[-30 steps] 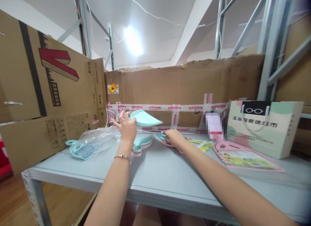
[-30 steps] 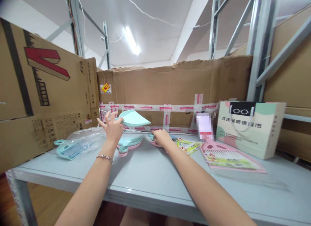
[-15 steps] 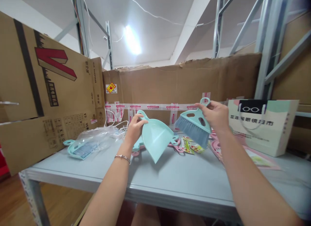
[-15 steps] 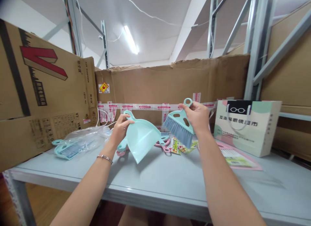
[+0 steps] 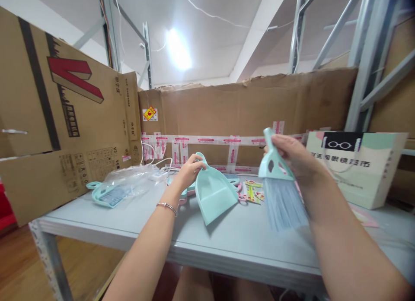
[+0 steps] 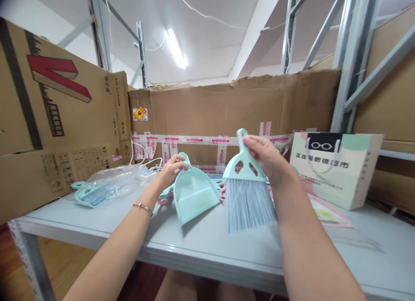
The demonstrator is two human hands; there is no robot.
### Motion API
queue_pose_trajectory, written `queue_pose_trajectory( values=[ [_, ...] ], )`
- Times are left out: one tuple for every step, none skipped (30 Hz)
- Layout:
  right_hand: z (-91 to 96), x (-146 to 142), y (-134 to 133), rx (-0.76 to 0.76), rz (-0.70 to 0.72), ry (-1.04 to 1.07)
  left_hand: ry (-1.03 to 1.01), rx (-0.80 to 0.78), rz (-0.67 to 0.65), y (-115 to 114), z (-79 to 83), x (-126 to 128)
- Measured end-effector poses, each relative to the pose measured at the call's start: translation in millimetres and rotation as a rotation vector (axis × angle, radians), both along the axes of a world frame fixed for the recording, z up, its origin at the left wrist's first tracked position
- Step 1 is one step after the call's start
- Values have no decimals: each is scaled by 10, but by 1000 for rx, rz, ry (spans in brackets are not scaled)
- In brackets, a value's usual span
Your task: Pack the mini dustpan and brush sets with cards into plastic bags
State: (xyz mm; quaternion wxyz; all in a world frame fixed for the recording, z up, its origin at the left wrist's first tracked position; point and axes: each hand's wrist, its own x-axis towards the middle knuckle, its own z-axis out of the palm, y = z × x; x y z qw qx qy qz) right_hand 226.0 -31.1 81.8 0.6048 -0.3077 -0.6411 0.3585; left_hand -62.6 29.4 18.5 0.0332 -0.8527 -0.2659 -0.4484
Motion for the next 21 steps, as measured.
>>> queue_pose_trajectory(
  values=[
    [-33, -116, 15, -28, 20, -79, -4, -9, -24, -3, -9, 28],
    [-76, -248, 46, -42, 28, -167, -13, -17, -47, -10, -17, 57],
    [-127, -387, 89, -38, 25, -259, -25, -26, -71, -19, -22, 85],
    [-185, -521, 142, -20, 11, -325, -38, -37, -98, -30, -25, 111],
    [-247, -642, 198, 16, -21, -359, -54, -48, -126, -42, -27, 134],
    [-308, -742, 252, 45, -56, -374, -72, -60, -154, -54, -29, 153],
    [-367, -819, 299, 53, -63, -370, -91, -76, -180, -65, -31, 170],
    [-420, -871, 337, 38, -43, -354, -112, -98, -205, -75, -35, 185],
    [-465, -902, 365, -1, 6, -335, -139, -127, -224, -83, -40, 199],
    [-503, -916, 384, -48, 65, -313, -180, -161, -238, -89, -46, 212],
    [-531, -919, 396, -91, 112, -290, -236, -200, -252, -93, -54, 225],
    [-551, -917, 404, -120, 129, -266, -306, -242, -266, -95, -61, 239],
    [-566, -914, 412, -130, 114, -244, -387, -287, -283, -95, -68, 254],
    [-577, -914, 422, -126, 79, -230, -467, -341, -301, -93, -74, 271],
    [-588, -917, 437, -114, 37, -224, -530, -406, -318, -91, -80, 289],
    [-600, -924, 456, -105, -4, -228, -569, -480, -327, -88, -85, 308],
    [-613, -934, 479, -105, -39, -243, -590, -559, -321, -85, -91, 328],
    [-627, -944, 505, -111, -71, -264, -610, -639, -301, -82, -98, 347],
    [-643, -953, 532, -122, -104, -285, -641, -712, -277, -81, -105, 365],
    [-657, -959, 558, -130, -137, -299, -684, -775, -255, -82, -114, 379],
    [-670, -962, 582, -128, -170, -305, -732, -829, -236, -86, -122, 388]
  ],
)
